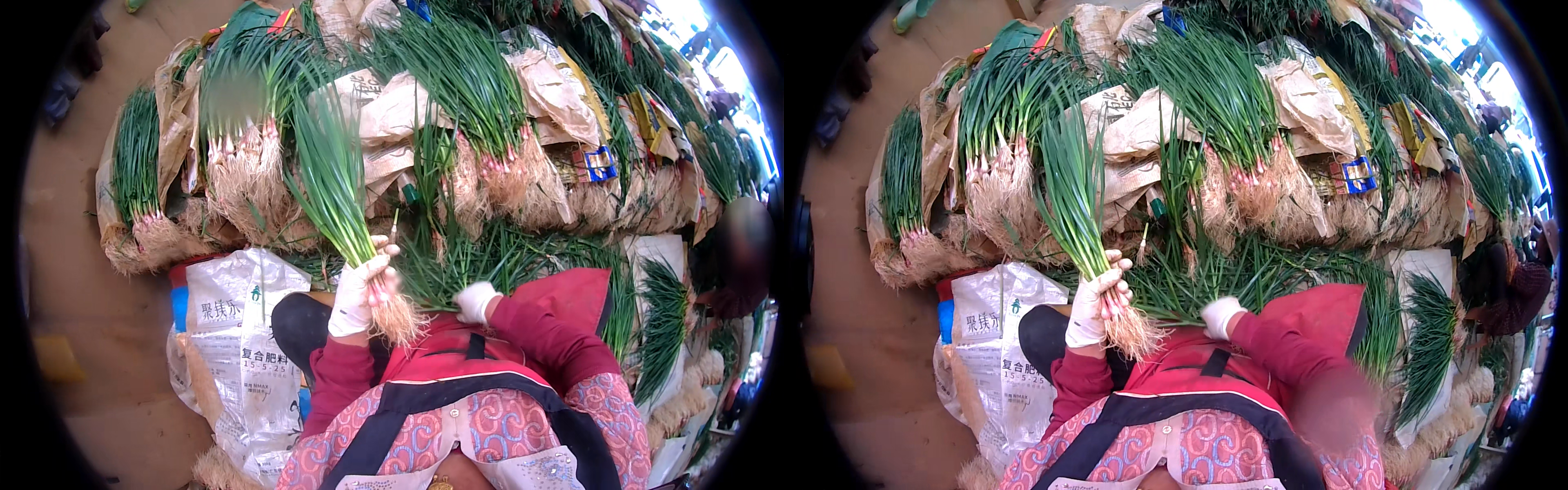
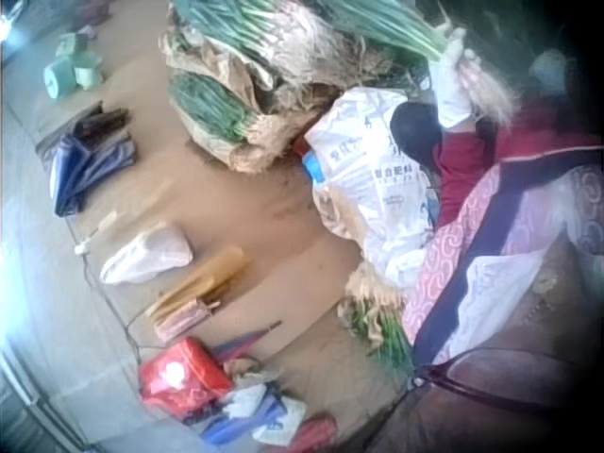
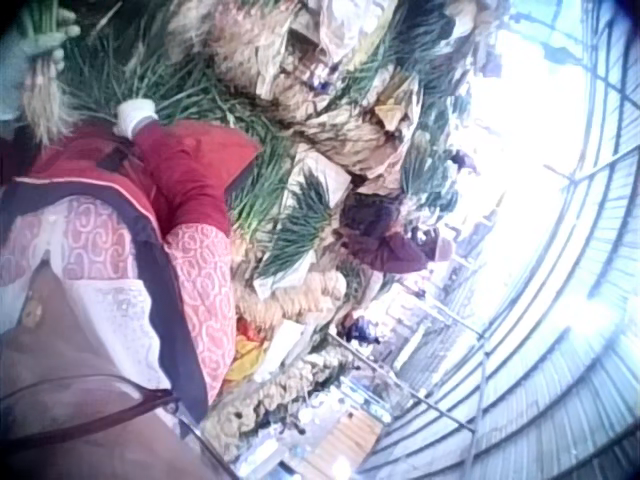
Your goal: The person sorts bunches of green onions or leeks by hand, picking up individual bunches from a large pile, cleaning or adjusting the stalks, and placing them back down in organized rows.
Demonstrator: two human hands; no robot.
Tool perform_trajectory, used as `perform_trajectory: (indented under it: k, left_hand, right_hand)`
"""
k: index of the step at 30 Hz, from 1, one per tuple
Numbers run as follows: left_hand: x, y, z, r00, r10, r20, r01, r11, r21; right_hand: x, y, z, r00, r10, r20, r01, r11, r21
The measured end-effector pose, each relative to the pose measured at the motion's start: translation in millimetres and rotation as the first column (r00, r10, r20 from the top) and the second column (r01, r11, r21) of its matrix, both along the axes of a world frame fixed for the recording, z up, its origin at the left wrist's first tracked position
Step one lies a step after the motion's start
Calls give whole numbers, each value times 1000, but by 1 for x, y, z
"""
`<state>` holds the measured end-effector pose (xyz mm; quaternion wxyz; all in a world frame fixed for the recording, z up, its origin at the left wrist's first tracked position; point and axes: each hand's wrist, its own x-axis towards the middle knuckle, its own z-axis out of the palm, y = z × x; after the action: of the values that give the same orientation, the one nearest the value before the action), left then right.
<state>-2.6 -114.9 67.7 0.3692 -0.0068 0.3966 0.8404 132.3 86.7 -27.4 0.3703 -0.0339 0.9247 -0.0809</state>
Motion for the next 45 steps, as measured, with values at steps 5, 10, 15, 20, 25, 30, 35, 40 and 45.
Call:
perform_trajectory:
  k: [5, 10, 15, 20, 25, 30, 35, 40, 45]
  left_hand:
    - [7, 12, -10, 994, -75, 85, 83, 992, -94]
    - [12, 29, -12, 979, -122, 160, 154, 968, -199]
    - [10, 45, -6, 967, -67, 244, 133, 955, -265]
    - [-15, 68, 19, 965, -103, 241, 144, 976, -161]
    - [-13, 87, 20, 982, -105, 156, 109, 994, -20]
    - [13, 76, 8, 989, -98, 111, 102, 994, -34]
    - [25, 67, -21, 990, -140, 37, 141, 988, -54]
    - [33, 75, -41, 987, -155, 51, 153, 988, 31]
    - [37, 71, -54, 989, -113, 94, 110, 994, 27]
  right_hand:
    - [-82, 21, 17, 666, -704, -248, 479, 658, -581]
    - [-127, 31, -81, 473, -812, -342, 737, 578, -352]
    - [-131, 29, -112, 477, -839, -262, 728, 544, -417]
    - [-134, 44, -37, 495, -787, -369, 551, 612, -567]
    - [-146, 117, 57, 373, -863, -341, 352, 472, -809]
    - [-114, 126, 105, 257, -753, -606, 512, 638, -575]
    - [-65, 88, 78, 239, -905, -352, 452, 425, -785]
    - [-35, 37, 75, 277, -938, -207, 350, 299, -888]
    - [-32, 15, 66, 302, -953, 17, 345, 92, -934]
